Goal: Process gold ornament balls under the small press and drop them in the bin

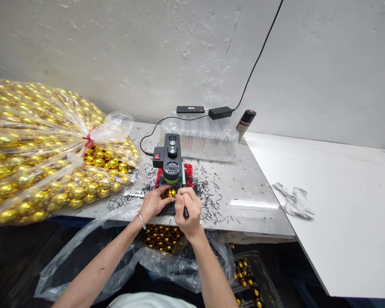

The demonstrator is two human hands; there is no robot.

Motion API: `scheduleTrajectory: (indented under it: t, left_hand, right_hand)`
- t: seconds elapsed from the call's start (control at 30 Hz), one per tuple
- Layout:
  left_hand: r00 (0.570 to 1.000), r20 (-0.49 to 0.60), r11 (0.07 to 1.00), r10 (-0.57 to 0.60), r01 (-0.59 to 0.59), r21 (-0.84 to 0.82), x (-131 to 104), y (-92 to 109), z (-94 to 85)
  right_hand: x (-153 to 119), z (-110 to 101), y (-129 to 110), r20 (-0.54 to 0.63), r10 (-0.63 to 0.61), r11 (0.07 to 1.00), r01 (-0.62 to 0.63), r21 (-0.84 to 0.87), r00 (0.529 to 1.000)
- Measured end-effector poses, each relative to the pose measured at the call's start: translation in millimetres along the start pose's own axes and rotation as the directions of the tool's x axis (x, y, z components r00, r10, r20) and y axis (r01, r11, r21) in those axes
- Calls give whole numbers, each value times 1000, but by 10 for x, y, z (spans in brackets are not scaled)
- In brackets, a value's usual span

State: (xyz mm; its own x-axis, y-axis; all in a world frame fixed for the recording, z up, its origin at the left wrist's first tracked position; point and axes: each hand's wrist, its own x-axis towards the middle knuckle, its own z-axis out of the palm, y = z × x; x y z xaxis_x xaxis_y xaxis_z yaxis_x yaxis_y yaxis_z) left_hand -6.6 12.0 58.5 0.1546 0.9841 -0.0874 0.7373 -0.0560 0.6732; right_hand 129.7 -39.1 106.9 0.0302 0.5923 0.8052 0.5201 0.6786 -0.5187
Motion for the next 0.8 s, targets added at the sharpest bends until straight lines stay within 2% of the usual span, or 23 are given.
scheduleTrajectory:
  t: [0.13,0.33,0.53,0.73,0.8]
  left_hand:
    - [1000,14,1000,-25,25,0,11,9,-13]
    - [999,18,1000,-26,26,2,7,3,-7]
    - [1000,13,1000,-28,28,12,9,17,-17]
    - [999,19,999,-42,42,11,9,12,-13]
    - [999,7,999,-42,42,3,18,5,-1]
  right_hand:
    - [-105,38,78,-17,16,1000,-15,17,1000]
    - [-310,152,305,-46,-91,996,92,12,995]
    - [-419,254,444,-117,-105,994,107,9,988]
    - [-451,261,498,-25,-218,976,217,-30,976]
    - [-381,227,419,-32,-196,981,195,-25,980]
